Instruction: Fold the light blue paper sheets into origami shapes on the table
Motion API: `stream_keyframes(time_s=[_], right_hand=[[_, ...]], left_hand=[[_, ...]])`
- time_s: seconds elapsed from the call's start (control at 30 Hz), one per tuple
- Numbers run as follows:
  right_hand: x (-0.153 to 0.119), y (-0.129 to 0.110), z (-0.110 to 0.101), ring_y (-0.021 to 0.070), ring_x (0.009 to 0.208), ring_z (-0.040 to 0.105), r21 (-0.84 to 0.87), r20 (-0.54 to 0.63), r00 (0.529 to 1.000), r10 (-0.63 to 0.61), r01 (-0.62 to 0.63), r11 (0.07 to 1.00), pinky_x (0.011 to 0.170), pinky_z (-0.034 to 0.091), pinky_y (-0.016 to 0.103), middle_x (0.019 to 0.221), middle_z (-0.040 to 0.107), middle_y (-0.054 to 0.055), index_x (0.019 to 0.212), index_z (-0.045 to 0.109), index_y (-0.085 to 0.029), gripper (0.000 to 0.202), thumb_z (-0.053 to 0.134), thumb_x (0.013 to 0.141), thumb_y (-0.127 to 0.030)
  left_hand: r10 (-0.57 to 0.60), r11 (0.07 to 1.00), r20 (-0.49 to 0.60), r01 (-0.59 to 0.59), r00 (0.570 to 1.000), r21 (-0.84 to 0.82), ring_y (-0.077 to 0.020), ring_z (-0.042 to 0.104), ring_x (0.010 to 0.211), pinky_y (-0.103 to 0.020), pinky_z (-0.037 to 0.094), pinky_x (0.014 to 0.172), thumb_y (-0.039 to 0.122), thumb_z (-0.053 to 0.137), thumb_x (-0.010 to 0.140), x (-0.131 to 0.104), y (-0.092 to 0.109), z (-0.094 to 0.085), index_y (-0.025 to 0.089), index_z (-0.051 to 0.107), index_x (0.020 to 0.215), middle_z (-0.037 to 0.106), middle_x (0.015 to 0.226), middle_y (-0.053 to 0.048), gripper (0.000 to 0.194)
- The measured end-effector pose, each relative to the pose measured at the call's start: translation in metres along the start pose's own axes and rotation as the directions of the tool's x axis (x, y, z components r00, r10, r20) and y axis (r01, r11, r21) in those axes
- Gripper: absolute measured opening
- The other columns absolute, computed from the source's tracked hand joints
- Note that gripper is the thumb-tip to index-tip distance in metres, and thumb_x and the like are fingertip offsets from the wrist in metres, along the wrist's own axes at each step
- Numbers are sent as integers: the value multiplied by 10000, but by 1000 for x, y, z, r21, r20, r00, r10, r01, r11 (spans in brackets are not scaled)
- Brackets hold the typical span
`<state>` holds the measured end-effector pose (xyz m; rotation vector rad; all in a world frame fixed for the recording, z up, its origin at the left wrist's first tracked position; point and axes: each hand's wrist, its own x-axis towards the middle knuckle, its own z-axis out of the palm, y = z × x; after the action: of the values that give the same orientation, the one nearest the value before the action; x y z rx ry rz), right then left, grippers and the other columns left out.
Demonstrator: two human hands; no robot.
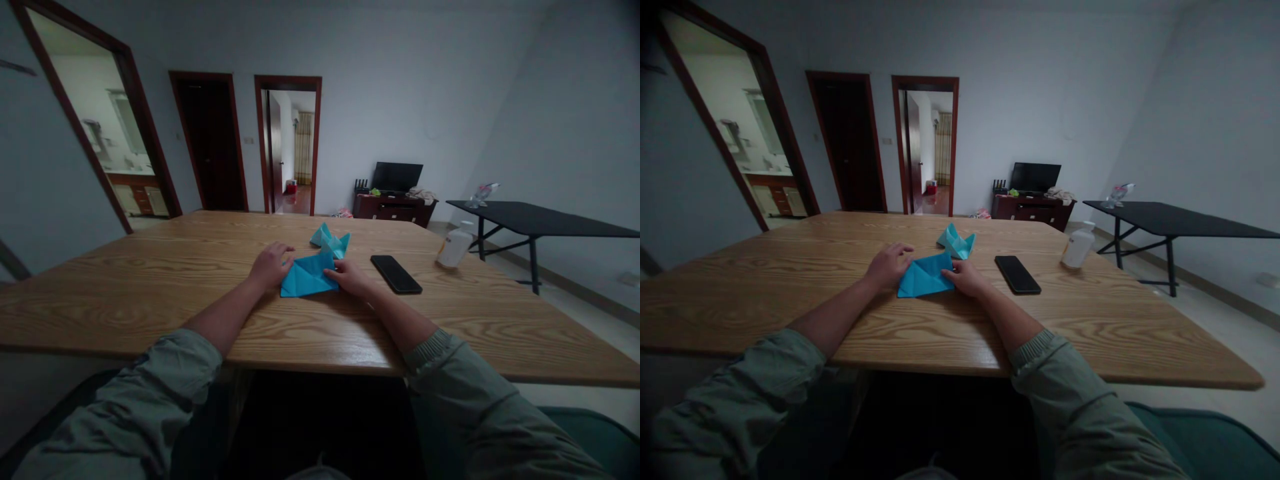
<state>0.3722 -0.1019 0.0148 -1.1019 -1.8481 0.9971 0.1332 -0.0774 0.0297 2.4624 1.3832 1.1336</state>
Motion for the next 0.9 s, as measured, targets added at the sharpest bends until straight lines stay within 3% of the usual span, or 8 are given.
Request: stream_keyframes(time_s=[0.07,0.17,0.27,0.37,0.47,0.63,0.77,0.9], right_hand=[[1,3,0,142,668,561,-126,25,998,-52,55,991,624,459,252,826,669,21,976,669,-165,307,567,824,-412],[1,5,-1,139,674,563,-355,-10,996,-88,79,932,629,438,239,839,668,20,1096,639,-187,326,551,840,-368],[-1,6,-2,139,602,552,-570,-131,991,-30,-51,820,589,403,235,741,651,24,1169,598,-182,388,569,828,-365],[-3,6,-4,149,602,564,-648,-159,987,8,-111,753,586,388,233,690,634,10,1324,469,-199,552,598,813,-362],[-3,6,-3,148,646,577,-679,-104,995,-5,-67,731,615,389,230,754,648,9,1400,377,-253,641,606,807,-330],[-2,5,-3,154,664,576,-724,-69,995,71,-99,682,617,389,238,802,666,34,1146,641,-269,342,527,848,-392],[-2,4,-4,159,678,582,-716,-60,994,92,-107,690,601,388,234,800,675,30,1062,683,-286,298,518,846,-408],[-2,2,-5,157,669,580,-698,-47,994,95,-101,709,588,381,231,781,675,30,1047,692,-283,295,516,842,-403]], left_hand=[[132,989,108,-139,985,56,-249,466,1194,-384,297,1056,382,468,865,-8,20,5,203,593,1160,567,1245,-89,367],[286,949,336,-313,898,30,-243,271,1363,-405,187,1119,491,435,872,-18,41,20,226,386,1389,308,1493,-59,583],[222,954,524,-295,822,59,-278,116,1414,-493,101,1122,611,388,846,-23,45,33,259,174,1471,114,1550,-52,748],[123,968,623,-232,772,97,-295,98,1416,-522,87,1112,664,327,837,-22,38,37,269,151,1475,109,1546,-58,771],[81,974,634,-198,769,115,-292,122,1413,-491,116,1115,677,310,834,-18,29,34,249,210,1466,151,1539,-76,770],[-86,976,576,-48,813,213,-382,126,1393,-566,124,1079,789,367,724,-11,15,30,309,244,1453,172,1534,-97,881],[-231,953,511,86,828,291,-470,122,1363,-649,98,1031,835,436,626,-8,4,28,398,303,1414,181,1536,-75,911],[-255,941,457,110,852,320,-467,196,1343,-647,139,1018,841,420,623,-7,0,28,398,327,1404,255,1513,-83,903]])
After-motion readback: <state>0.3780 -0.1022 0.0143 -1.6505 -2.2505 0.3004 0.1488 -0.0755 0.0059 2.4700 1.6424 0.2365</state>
